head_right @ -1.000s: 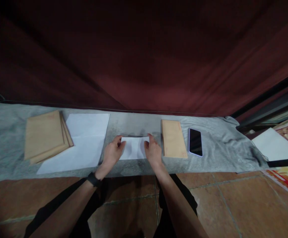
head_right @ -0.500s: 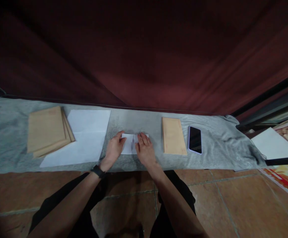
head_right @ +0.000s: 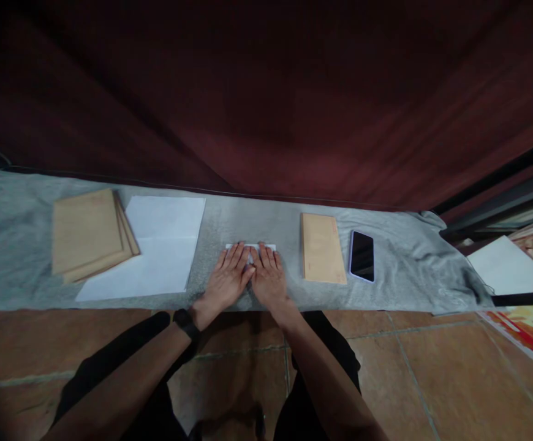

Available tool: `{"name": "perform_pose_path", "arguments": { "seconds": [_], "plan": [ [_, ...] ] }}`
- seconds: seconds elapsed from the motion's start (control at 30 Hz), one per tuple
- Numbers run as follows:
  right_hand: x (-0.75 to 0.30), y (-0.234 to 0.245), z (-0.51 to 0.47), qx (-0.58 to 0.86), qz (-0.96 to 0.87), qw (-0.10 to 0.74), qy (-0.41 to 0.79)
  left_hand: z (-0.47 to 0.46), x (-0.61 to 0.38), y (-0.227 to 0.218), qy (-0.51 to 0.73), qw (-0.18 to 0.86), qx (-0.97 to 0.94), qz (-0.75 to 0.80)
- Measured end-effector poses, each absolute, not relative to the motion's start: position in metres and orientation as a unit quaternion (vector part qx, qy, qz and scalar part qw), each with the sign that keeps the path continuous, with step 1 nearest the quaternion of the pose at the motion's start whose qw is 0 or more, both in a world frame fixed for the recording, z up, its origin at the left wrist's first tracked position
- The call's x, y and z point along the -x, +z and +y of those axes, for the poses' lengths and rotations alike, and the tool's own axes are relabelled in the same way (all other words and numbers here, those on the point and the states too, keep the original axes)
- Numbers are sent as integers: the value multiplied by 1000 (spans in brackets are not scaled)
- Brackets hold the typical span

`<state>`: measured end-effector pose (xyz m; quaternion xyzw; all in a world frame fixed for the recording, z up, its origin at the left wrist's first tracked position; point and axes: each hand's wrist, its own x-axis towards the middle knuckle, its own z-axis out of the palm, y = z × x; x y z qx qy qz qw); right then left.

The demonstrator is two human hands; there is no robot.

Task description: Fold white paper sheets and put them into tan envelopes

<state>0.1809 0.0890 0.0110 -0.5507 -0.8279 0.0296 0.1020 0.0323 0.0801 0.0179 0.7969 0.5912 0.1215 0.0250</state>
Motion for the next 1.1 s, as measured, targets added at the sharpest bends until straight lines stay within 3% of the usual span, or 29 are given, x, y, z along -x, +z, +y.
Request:
{"name": "perform_pose_path", "arguments": {
  "seconds": [1.1],
  "plan": [
    [-216, 7, 96, 605, -789, 101, 33, 80, -18, 14, 71, 30, -781, 620]
  ]
}}
